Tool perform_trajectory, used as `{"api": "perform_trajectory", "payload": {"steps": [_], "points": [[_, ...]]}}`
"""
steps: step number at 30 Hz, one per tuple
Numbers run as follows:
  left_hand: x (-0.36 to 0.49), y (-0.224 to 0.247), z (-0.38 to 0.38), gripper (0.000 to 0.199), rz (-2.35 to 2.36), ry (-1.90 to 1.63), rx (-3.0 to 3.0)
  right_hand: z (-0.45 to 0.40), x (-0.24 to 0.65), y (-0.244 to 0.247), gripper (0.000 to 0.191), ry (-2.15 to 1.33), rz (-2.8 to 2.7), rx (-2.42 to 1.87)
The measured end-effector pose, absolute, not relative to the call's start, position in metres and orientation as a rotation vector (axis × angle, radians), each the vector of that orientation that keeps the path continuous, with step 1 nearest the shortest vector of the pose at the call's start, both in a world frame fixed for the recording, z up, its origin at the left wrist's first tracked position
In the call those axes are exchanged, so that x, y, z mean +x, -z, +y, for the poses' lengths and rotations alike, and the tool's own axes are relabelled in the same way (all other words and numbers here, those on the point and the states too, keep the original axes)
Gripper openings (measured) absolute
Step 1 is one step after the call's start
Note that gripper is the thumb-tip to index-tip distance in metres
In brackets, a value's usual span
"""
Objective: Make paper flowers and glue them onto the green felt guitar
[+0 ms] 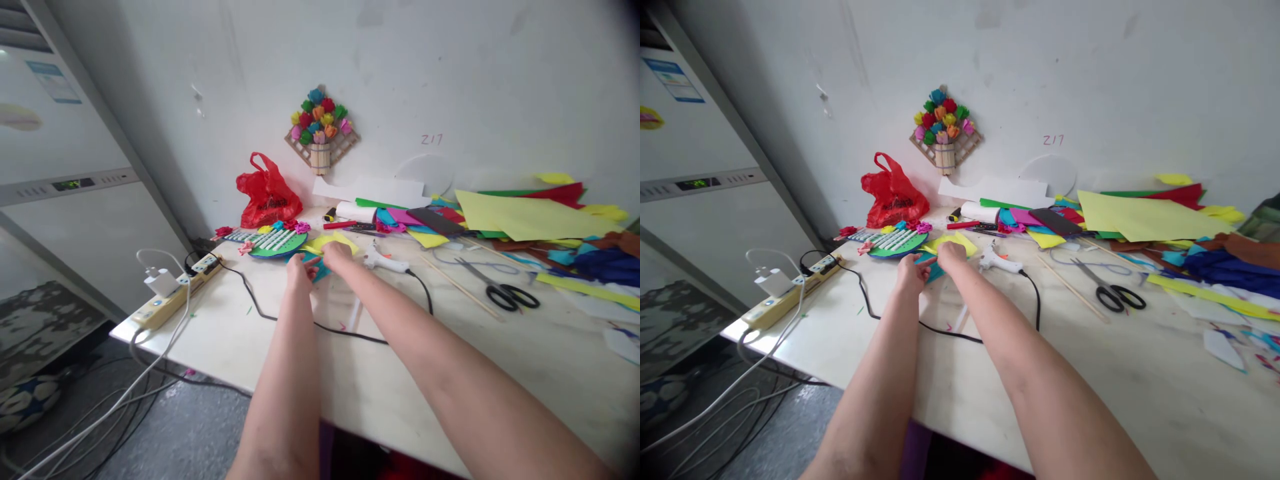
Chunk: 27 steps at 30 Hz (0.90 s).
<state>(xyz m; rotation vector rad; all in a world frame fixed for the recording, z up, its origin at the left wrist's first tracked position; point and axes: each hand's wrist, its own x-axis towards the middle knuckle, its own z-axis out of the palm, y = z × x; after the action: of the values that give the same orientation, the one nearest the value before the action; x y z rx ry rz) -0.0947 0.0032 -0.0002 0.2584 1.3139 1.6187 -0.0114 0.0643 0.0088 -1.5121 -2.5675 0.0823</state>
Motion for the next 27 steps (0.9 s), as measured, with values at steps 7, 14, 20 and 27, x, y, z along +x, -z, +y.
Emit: {"api": "perform_trajectory", "payload": {"steps": [7, 14, 20, 27], "points": [[-0.09, -0.001, 0.003, 0.032, 1.268, -1.597, 0.314, 0.084, 0.007, -0.019, 0.033, -0.065, -2.367, -1.515], [-0.085, 0.004, 0.006, 0.039, 1.267, -1.553, 0.437, 0.092, 0.03, -0.037, 0.031, -0.049, -2.252, -1.555], [-0.088, 0.004, 0.006, 0.031, 1.968, -1.465, 1.034, 0.097, 0.047, -0.045, 0.028, -0.326, -2.027, -1.587], [-0.07, 0.013, -0.001, 0.042, 2.246, -0.799, 1.63, 0.104, 0.068, -0.046, 0.01, -0.713, -1.626, -1.458]]}}
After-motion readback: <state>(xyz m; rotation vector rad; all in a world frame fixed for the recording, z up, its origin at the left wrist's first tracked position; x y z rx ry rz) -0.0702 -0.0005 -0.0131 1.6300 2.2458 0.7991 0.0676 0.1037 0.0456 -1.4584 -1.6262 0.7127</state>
